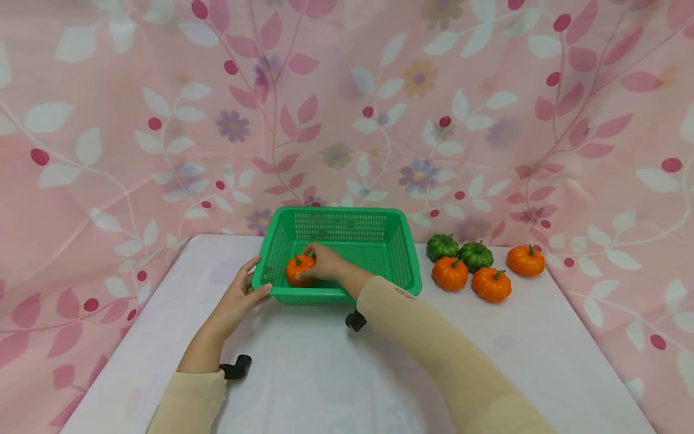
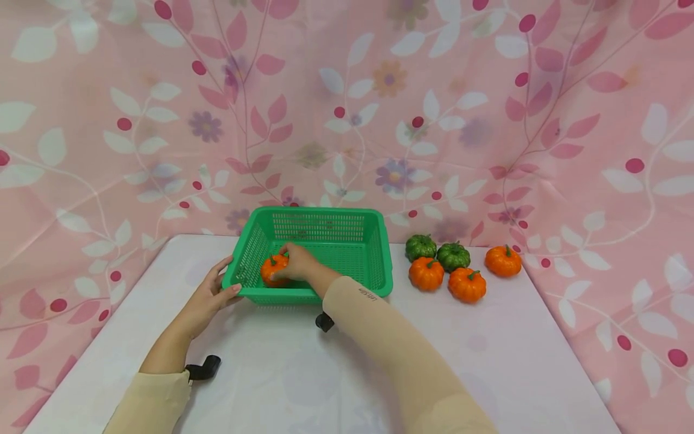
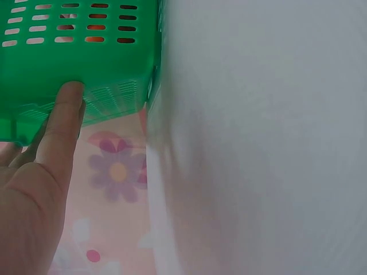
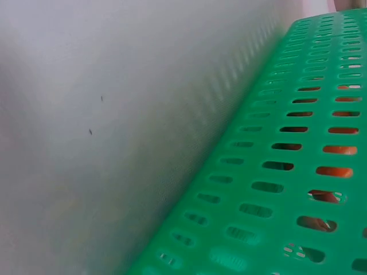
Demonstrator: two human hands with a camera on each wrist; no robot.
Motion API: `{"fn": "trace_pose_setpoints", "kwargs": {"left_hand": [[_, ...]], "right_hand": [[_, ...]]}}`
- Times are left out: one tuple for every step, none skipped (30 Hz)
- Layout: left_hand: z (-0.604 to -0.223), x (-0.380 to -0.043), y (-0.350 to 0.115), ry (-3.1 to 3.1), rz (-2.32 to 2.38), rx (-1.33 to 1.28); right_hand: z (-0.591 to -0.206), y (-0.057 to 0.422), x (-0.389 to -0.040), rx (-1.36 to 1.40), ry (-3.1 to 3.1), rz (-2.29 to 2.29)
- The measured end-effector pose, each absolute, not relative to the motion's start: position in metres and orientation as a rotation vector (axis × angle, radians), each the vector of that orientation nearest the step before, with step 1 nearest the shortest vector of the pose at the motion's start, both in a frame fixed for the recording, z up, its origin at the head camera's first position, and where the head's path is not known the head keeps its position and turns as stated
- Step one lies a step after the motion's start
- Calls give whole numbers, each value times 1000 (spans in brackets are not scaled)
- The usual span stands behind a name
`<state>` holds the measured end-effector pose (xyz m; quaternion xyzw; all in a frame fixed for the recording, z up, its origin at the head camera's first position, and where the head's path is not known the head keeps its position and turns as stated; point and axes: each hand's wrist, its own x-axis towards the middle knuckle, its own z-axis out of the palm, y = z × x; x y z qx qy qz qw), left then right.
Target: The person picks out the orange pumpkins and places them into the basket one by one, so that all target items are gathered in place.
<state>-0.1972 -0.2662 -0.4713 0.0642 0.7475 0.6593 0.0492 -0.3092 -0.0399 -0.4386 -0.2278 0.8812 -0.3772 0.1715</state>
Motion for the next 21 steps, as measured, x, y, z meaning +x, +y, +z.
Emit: {"fn": "trace_pose_setpoints", "kwargs": {"left_hand": [[-471, -197, -266, 2279, 2007, 195], [-471, -197, -266, 2281, 2006, 196], [-471, -197, -266, 2282, 2005, 196], [-471, -197, -266, 2282, 2005, 197], [-471, -197, -266, 2284, 2004, 198], [-471, -197, -266, 2284, 2003, 199], [-471, -197, -266, 2282, 2003, 199], [-471, -197, -267, 2281, 2003, 200], [-471, -197, -267, 2280, 2003, 200], [-472, -197, -267, 2281, 2001, 200], [-472, -197, -267, 2283, 2000, 199], [-472, -197, -267, 2284, 1997, 198], [-472, -197, -267, 2284, 1995, 198], [-472, -197, -267, 2286, 1992, 199], [-472, -197, -267, 2286, 1991, 199], [-472, -197, -267, 2287, 1989, 199], [-472, -197, -267, 2285, 1990, 200], [-472, -197, -267, 2285, 1991, 202], [-472, -197, -267, 2284, 1993, 204], [-472, -197, -266, 2285, 1995, 205], [-472, -197, -266, 2284, 1998, 204]], "right_hand": [[-439, -40, -309, -648, 2505, -1062], [-440, -40, -309, -646, 2505, -1057], [-440, -39, -309, -645, 2507, -1052], [-441, -39, -309, -642, 2508, -1049], [-441, -39, -309, -638, 2508, -1047], [-441, -39, -310, -636, 2512, -1039], [-442, -39, -310, -632, 2512, -1036], [-441, -38, -310, -628, 2509, -1037], [-442, -38, -310, -628, 2509, -1035], [-441, -38, -310, -626, 2508, -1036], [-441, -38, -310, -626, 2505, -1036], [-441, -38, -310, -627, 2503, -1037], [-441, -38, -309, -627, 2498, -1042], [-440, -38, -309, -626, 2496, -1045], [-440, -37, -309, -626, 2493, -1047], [-440, -37, -309, -625, 2491, -1050], [-440, -37, -309, -624, 2489, -1053], [-440, -37, -309, -622, 2487, -1056], [-440, -37, -309, -622, 2486, -1058], [-441, -37, -309, -621, 2486, -1057], [-441, -37, -309, -622, 2487, -1055]]}}
